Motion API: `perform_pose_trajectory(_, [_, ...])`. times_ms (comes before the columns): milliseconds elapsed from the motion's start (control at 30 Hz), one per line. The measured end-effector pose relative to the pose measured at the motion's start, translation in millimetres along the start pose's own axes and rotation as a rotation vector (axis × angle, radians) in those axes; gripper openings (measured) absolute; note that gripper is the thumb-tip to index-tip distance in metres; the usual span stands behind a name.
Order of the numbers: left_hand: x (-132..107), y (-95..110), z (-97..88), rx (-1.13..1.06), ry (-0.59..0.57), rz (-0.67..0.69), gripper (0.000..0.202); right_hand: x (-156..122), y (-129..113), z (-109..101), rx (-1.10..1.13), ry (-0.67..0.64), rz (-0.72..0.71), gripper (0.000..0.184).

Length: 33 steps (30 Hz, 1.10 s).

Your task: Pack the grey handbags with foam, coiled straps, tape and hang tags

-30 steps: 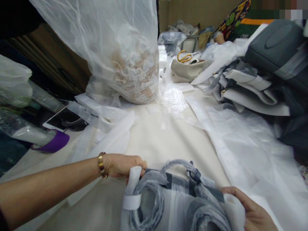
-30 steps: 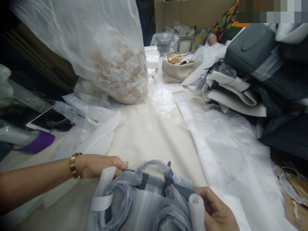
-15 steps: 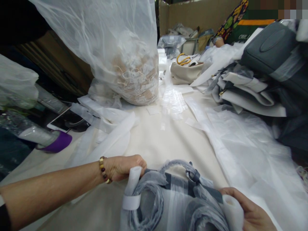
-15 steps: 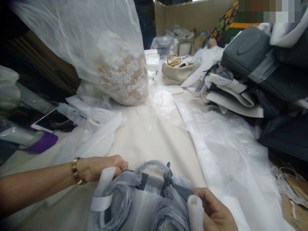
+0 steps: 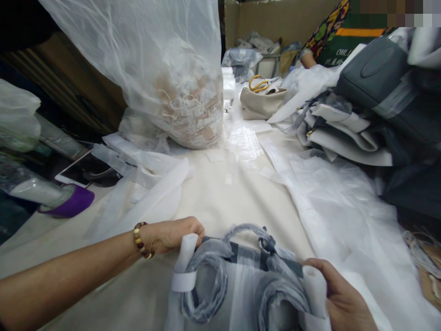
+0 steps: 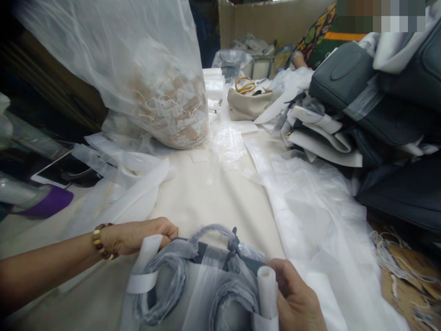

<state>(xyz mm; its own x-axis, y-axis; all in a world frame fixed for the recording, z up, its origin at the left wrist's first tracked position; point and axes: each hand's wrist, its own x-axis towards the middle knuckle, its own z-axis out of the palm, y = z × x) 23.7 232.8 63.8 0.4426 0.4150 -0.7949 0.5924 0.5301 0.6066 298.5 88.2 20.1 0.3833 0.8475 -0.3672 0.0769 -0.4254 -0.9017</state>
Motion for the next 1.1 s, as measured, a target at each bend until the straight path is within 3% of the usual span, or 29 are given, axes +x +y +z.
perform_pose_trajectory(167, [-1,-8,11.2,-0.156,0.14,0.099,0.016,13,13,-9,-0.365,-0.05,-0.215,0.031])
perform_pose_trajectory(300, [-11,-21,17.2,-0.233,0.308,0.243,0.022,16,2,-12,-0.482,-0.117,-0.31,0.029])
perform_pose_trajectory(367, [-23,-37,19.5,-0.213,0.451,0.356,0.028,6,-9,-17,-0.495,-0.08,-0.324,0.033])
perform_pose_trajectory(467, [-49,-78,30.2,-0.152,0.633,0.536,0.042,-29,-15,-28,-0.431,0.063,-0.291,0.042])
perform_pose_trajectory(567, [-69,-125,53.2,-0.188,0.541,0.607,0.055,-79,-1,-32,-0.329,0.077,-0.153,0.055])
perform_pose_trajectory(667, [-73,-149,79.4,-0.193,0.459,0.604,0.069,-113,22,-22,-0.265,0.024,-0.049,0.065])
perform_pose_trajectory(800, [-69,-138,96.5,-0.135,0.494,0.604,0.075,-119,38,-8,-0.233,0.031,-0.074,0.069])
perform_pose_trajectory(967, [-72,-118,89.6,-0.009,0.427,0.596,0.071,-113,32,-6,-0.223,0.053,-0.154,0.069])
perform_pose_trajectory(1100, [-74,-111,88.3,0.111,0.48,0.673,0.063,-115,37,-7,-0.224,0.045,-0.165,0.066])
